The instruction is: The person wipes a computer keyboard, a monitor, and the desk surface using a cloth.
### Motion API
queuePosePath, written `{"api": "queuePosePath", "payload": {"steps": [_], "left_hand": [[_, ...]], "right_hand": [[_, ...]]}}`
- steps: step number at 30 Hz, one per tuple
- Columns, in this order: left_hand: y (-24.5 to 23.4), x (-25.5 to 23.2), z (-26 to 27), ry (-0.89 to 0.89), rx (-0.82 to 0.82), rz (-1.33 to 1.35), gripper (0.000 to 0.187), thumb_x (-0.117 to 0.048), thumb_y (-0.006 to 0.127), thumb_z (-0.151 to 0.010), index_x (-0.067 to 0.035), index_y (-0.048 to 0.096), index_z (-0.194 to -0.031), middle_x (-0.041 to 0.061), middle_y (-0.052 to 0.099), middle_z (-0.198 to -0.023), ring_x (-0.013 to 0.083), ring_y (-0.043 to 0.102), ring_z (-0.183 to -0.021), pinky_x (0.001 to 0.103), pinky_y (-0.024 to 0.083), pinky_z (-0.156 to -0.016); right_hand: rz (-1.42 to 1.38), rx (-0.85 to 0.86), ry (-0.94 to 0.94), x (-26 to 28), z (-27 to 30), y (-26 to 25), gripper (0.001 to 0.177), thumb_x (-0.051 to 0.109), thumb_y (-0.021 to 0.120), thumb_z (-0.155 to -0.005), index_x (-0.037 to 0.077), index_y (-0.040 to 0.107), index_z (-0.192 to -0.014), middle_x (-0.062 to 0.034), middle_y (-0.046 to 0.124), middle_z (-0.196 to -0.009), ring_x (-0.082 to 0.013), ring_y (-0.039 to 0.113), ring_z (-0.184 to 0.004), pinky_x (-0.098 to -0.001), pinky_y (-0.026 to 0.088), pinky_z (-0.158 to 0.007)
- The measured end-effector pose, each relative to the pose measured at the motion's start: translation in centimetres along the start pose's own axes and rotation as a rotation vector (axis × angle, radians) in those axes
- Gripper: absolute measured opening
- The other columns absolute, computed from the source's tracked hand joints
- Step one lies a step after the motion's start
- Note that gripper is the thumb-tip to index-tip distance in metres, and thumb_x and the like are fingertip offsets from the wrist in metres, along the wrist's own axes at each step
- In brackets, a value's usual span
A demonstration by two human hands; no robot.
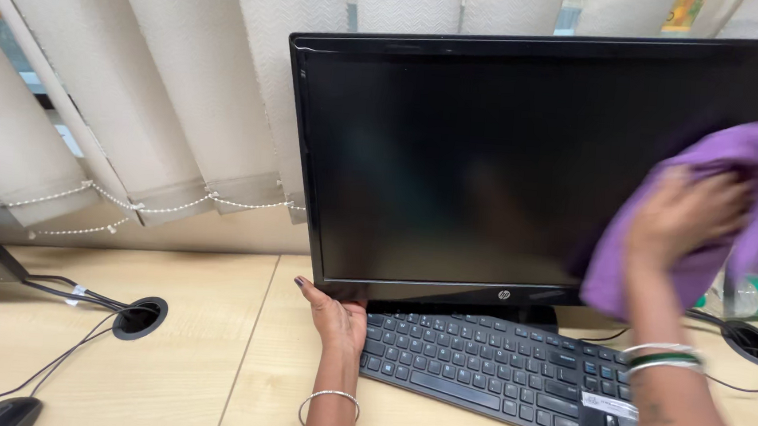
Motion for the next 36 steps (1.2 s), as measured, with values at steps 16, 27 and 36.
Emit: {"api": "queuePosePath", "payload": {"steps": [16, 27, 36], "left_hand": [[0.6, -0.1, -0.4, -0.028, 0.098, 0.055, 0.079, -0.070, 0.047, -0.089, -0.011, 0.046, -0.142, 0.010, 0.056, -0.140, 0.0266, 0.059, -0.123, 0.041, 0.056, -0.100], [-1.3, -0.7, -2.0, 0.042, 0.108, -0.070, 0.068, -0.059, 0.048, -0.097, -0.006, 0.045, -0.140, 0.015, 0.054, -0.139, 0.0296, 0.058, -0.122, 0.045, 0.056, -0.099], [-0.2, -2.8, 11.4, 0.460, 0.686, -1.613, 0.105, -0.042, 0.089, -0.073, -0.001, 0.033, -0.152, 0.024, 0.047, -0.147, 0.0364, 0.048, -0.137, 0.043, 0.038, -0.114]], "right_hand": [[-0.778, 1.278, -1.076, 20.9, 15.1, -0.8, 0.041, 0.022, 0.049, -0.104, 0.009, 0.058, -0.142, -0.0175, 0.048, -0.154, -0.0349, 0.041, -0.144, -0.0460, 0.024, -0.123], [0.296, 1.116, -0.475, -12.3, 8.7, -8.7, 0.023, 0.015, 0.062, -0.090, 0.015, 0.069, -0.113, -0.0103, 0.072, -0.118, -0.0287, 0.067, -0.115, -0.0396, 0.053, -0.099], [-0.070, 1.265, 0.248, -19.3, 16.0, -18.5, 0.060, 0.039, 0.070, -0.087, 0.008, 0.059, -0.137, -0.0186, 0.070, -0.124, -0.0320, 0.068, -0.117, -0.0412, 0.051, -0.100]]}}
Point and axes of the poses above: each hand's wrist, its own z-axis away from the middle knuckle, its own y-axis out of the palm, x = y × z, the point moved 6 cm from there along -z, towards the middle knuckle
